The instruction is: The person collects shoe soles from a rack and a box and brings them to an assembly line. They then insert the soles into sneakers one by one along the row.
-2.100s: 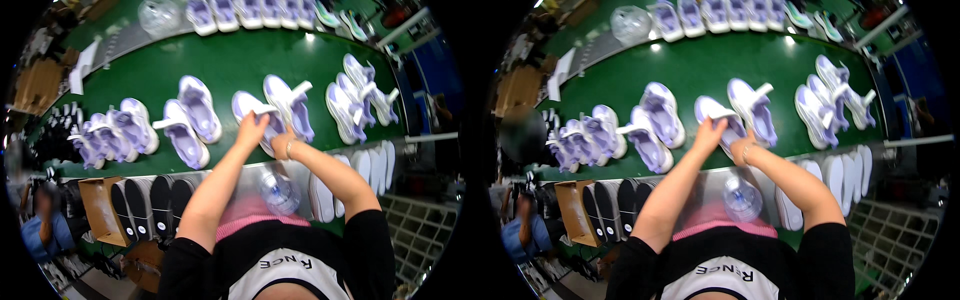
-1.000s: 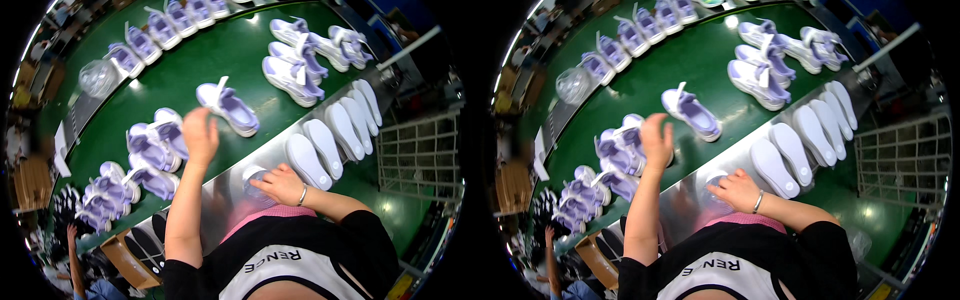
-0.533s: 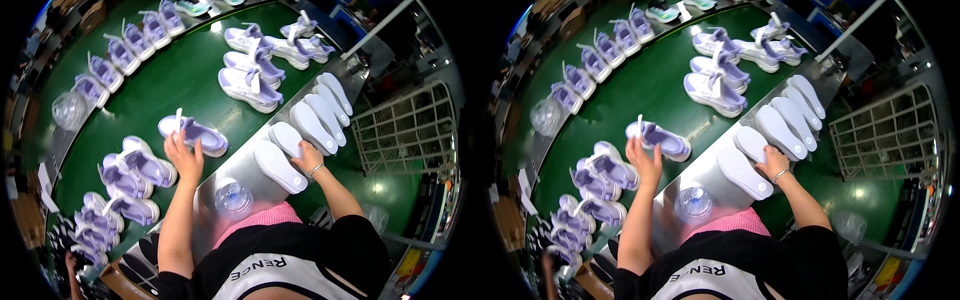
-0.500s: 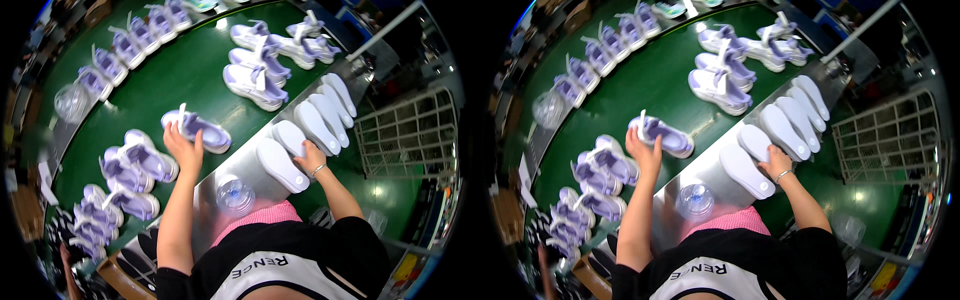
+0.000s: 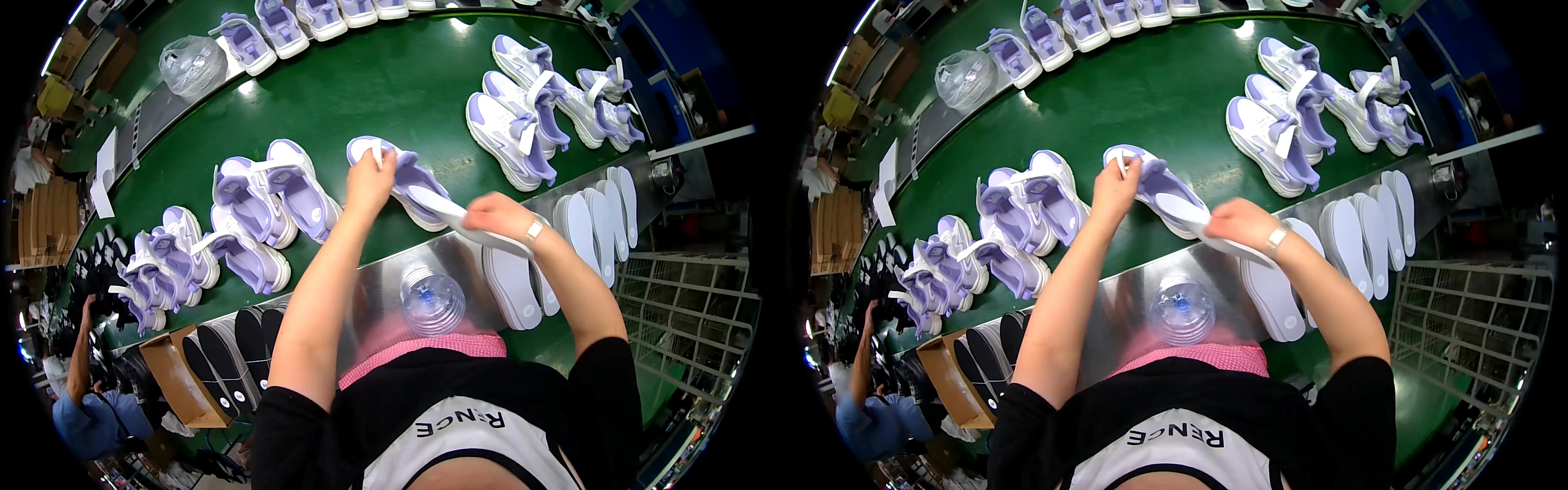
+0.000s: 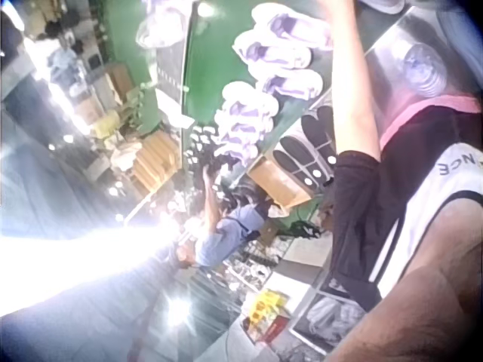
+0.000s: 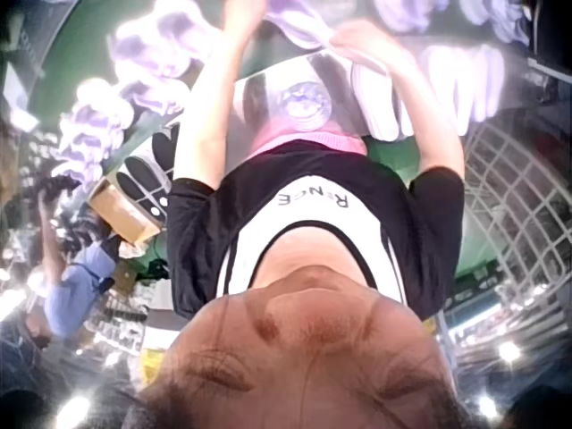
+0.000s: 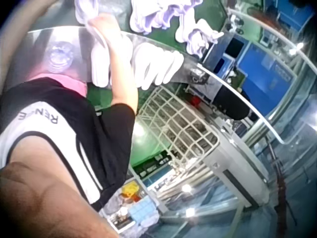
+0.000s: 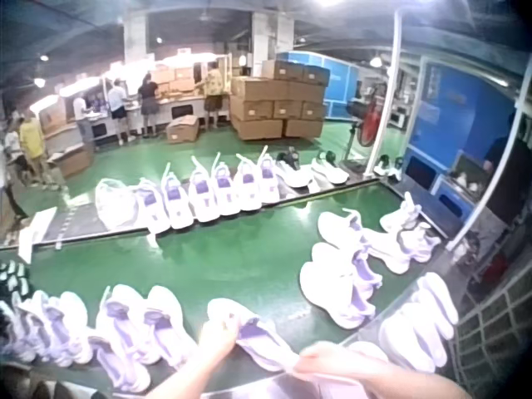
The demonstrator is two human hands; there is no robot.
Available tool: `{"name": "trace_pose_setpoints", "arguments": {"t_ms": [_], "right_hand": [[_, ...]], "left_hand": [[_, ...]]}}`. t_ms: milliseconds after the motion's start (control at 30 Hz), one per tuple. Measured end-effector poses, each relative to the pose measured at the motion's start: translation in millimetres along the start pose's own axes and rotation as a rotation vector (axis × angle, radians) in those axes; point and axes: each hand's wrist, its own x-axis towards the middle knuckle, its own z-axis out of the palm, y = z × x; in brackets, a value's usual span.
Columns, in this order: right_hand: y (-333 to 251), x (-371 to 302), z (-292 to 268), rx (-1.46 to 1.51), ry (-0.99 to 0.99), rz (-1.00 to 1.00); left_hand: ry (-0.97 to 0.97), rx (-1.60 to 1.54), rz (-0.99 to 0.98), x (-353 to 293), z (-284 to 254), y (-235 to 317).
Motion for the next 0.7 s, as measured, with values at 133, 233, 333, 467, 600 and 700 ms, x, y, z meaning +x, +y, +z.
{"name": "trace_pose_setpoints", "arguments": {"t_ms": [133, 233, 333, 467, 600, 700], "right_hand": [[-17, 71, 18, -0.336, -0.096, 0.034], [-23, 91, 40, -0.609, 0.057, 0.035], [-17, 87, 53, -1.045, 0.188, -0.208], [-34, 44, 36, -1.206, 0.180, -0.131], [-38, 45, 31, -1.136, 0.015, -0.064], [-30, 74, 49, -1.214, 0.032, -0.215]], "left_hand": [[-0.014, -0.056, 0.235, -19, 0, 3], [0.053, 0.035, 0.107, -14, 10, 4], [0.085, 0.005, 0.000, -10, 12, -2], [0.187, 0.006, 0.001, -11, 19, -7], [0.133, 0.031, -0.026, -12, 20, -2], [0.169, 0.040, -0.008, -12, 21, -4]]}}
